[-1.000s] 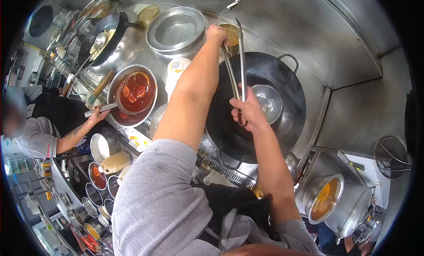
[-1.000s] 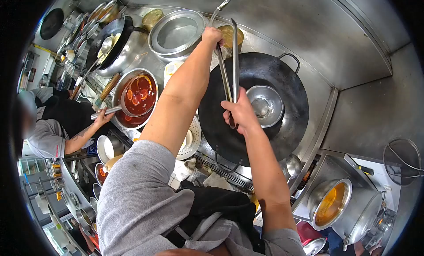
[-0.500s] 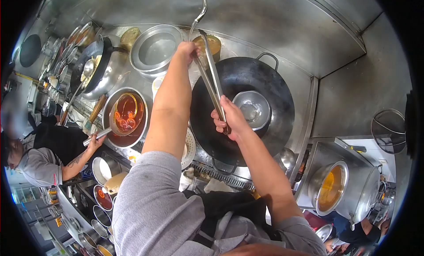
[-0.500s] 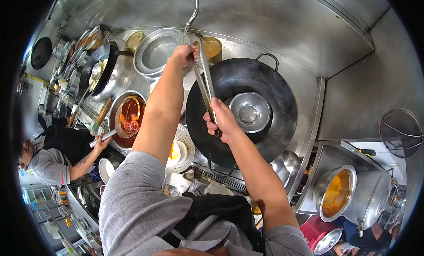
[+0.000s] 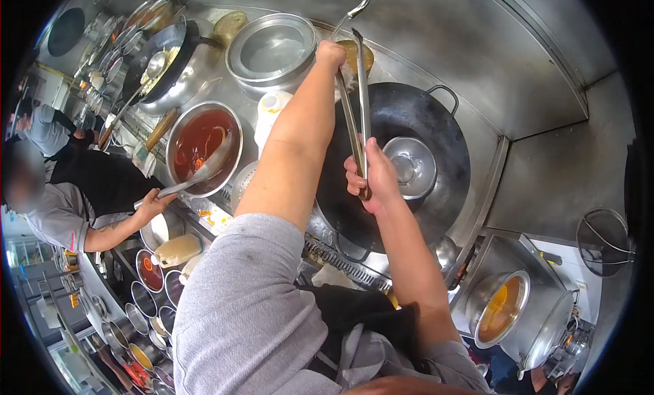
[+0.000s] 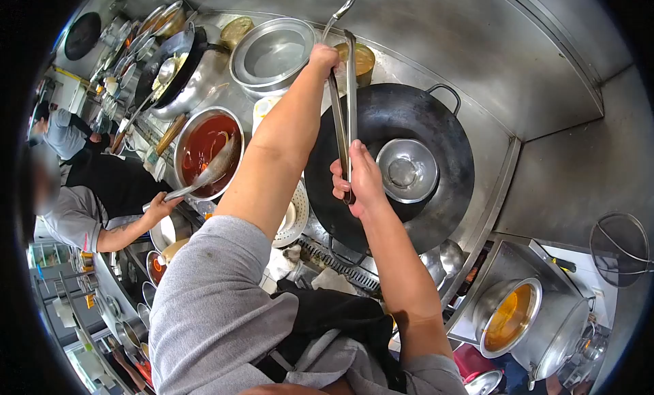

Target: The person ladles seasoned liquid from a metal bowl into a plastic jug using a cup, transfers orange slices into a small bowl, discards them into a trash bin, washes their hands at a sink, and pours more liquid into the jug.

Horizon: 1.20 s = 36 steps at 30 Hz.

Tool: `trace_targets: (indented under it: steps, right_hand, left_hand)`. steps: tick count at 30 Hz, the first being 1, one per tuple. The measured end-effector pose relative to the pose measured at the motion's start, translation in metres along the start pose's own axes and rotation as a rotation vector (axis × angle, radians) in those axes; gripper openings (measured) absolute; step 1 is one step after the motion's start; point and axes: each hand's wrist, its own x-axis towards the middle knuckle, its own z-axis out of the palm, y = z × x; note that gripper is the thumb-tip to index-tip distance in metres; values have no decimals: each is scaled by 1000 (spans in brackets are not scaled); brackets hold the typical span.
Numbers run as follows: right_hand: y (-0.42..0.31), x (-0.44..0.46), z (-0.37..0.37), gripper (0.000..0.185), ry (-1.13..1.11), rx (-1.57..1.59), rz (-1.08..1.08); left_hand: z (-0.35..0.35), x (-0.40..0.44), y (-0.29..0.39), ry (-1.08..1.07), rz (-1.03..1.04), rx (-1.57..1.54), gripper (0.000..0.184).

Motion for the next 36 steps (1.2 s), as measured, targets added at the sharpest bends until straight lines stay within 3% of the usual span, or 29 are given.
trace_targets:
  steps: [3,6,9,10,13,16,19,22,24,27,29,30,33,35,36]
  right_hand:
    - [2,-9,7,29,5,-19,-37]
    - [4,-10,8,29,13,-33,-35]
    - [4,-5,5,28,20,-27,-31]
    - [3,-2,3,27,28,-11,-37]
    - [-3,0,0,25,12,-42,-27]
    - [0,-8,3,24,-6,-19,-67]
    - [4,-12,7,24,3,-35,-62]
    - [4,-7,5,24,-8,-21,-40]
    - [1,-3,4,23,-12,-29,-42]
    - [-15,7,10,26,69,-54,-15]
    - [-19,7,13,28,53,-54,-36]
    - [-20,4,15,28,51,-69,-45]
    - [-16,-12,15,29,67,-91,-53]
    - [-14,-22,20,28,96,-92,-48]
    - [-10,-24,16,31,100,-101,-52]
  left_hand:
    - [-36,-28,49,-85,-126,472,8]
    - [-42,-31,46,-168,-250,420,22]
    - [-29,-33,42,-83,106,783,13]
    - [-22,-30,48,-148,-16,552,13]
    - [-50,-60,88,-143,-54,430,14]
    - [-60,-58,96,-130,-37,600,15]
    - [-69,-61,102,-278,-188,684,27]
    - [-54,-55,79,-252,-86,855,26]
    - [-39,-39,60,-196,131,970,23]
    - [-49,-58,95,-265,-99,651,16]
    - [-46,-54,93,-195,-54,668,16]
    - [-48,-47,91,-217,-223,528,24]
    - [-70,-72,118,-271,-134,667,21]
    - [-58,-63,100,-75,-489,340,22]
    - [-47,-55,82,-35,-393,361,22]
